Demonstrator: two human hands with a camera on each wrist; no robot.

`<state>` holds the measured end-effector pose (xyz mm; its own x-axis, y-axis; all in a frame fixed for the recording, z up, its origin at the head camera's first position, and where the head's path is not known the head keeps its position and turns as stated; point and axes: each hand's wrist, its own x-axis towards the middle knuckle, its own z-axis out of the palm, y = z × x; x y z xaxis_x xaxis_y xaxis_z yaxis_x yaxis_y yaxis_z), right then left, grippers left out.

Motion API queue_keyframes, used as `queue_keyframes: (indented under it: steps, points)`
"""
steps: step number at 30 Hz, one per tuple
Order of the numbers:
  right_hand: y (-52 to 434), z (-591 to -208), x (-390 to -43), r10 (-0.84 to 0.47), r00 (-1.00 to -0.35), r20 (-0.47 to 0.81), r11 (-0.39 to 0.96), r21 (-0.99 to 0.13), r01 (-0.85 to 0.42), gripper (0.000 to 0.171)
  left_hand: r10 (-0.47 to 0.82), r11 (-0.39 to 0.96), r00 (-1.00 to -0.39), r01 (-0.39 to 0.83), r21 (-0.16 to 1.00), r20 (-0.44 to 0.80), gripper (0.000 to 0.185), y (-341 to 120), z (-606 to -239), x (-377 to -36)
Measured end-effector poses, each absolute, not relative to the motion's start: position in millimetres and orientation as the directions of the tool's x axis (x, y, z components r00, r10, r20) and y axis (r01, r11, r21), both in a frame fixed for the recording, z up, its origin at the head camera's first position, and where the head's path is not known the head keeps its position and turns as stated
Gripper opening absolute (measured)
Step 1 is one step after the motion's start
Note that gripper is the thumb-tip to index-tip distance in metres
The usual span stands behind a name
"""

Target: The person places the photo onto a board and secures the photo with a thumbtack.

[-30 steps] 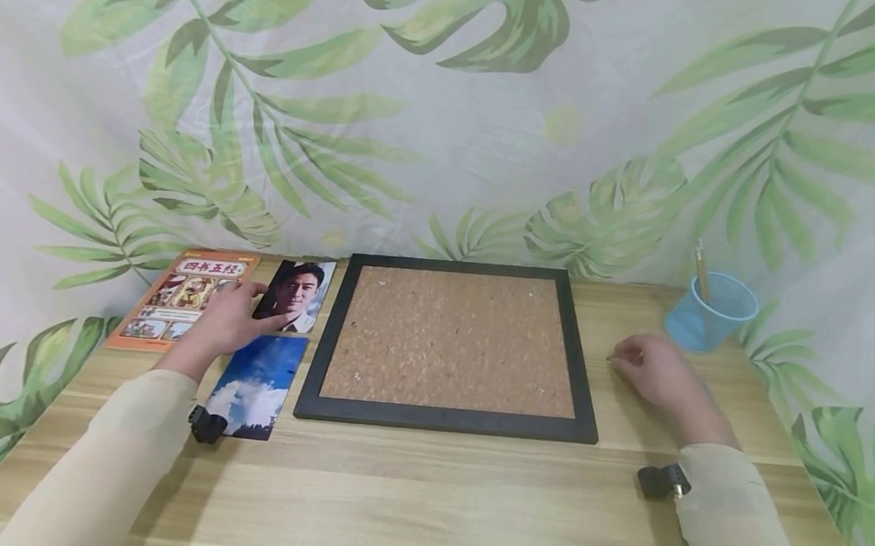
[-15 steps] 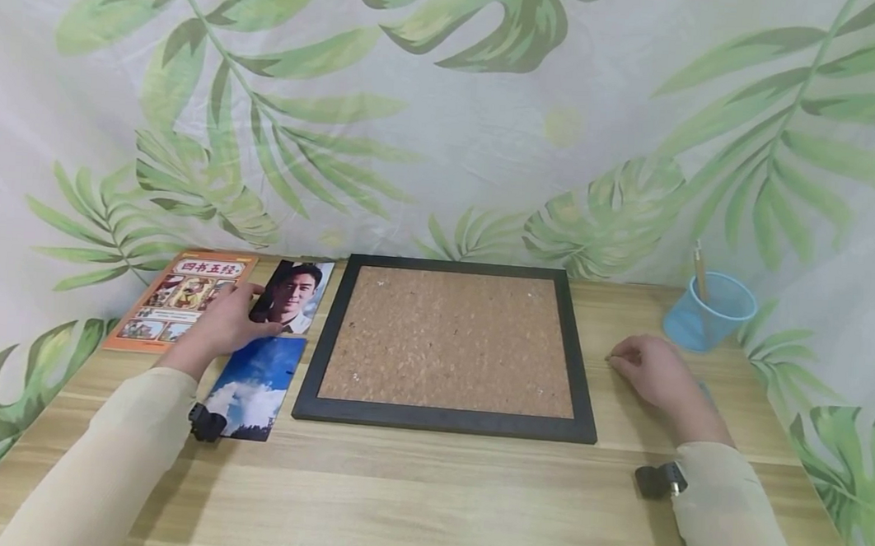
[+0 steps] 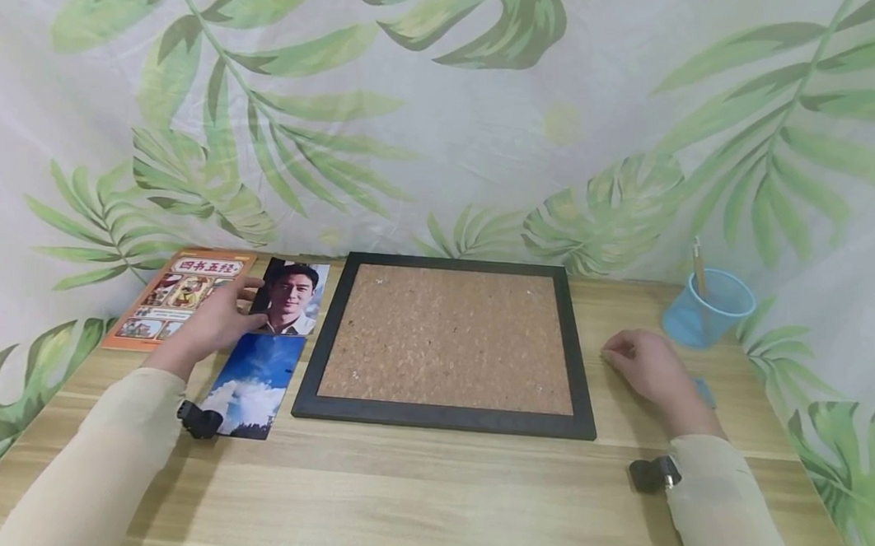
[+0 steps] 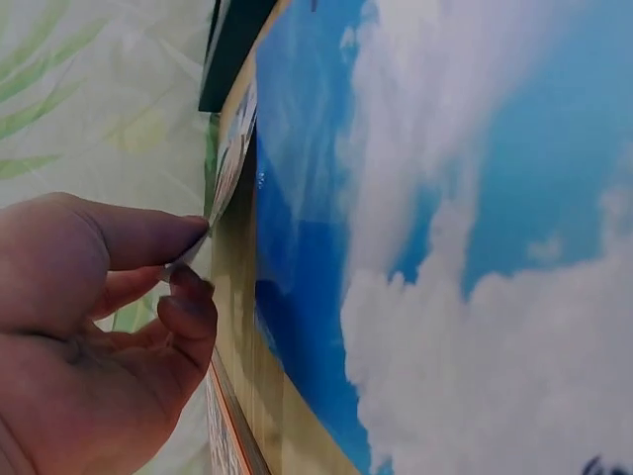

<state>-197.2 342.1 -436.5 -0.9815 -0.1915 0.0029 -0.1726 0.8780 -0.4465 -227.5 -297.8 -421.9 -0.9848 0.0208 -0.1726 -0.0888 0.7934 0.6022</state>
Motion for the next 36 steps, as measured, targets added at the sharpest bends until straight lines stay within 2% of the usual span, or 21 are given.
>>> queue_keyframes:
  steps: [7,20,36]
  points:
    - [339.6,-436.8,-199.8,-0.208,-0.978,0.016,0.876,-0.442,-0.193,0.012,0.026,0.715,-0.983,-0.109,0.691,-0.182,0.065,-300.7,-418.4,-221.8]
    - [338.4,-434.8,-202.8,-0.212,-0.977,-0.014,0.87,-0.459,-0.182,0.01,0.032,0.638,-0.991,-0.077,0.766,-0.126,0.062,-299.6,-413.8,-204.7]
    - [340.0,-437.7,-202.5,-0.179,-0.983,-0.051,0.877,-0.461,-0.136,0.016,0.142,0.542,-0.987,0.008,0.841,-0.082,0.062,-255.3,-406.5,-185.2]
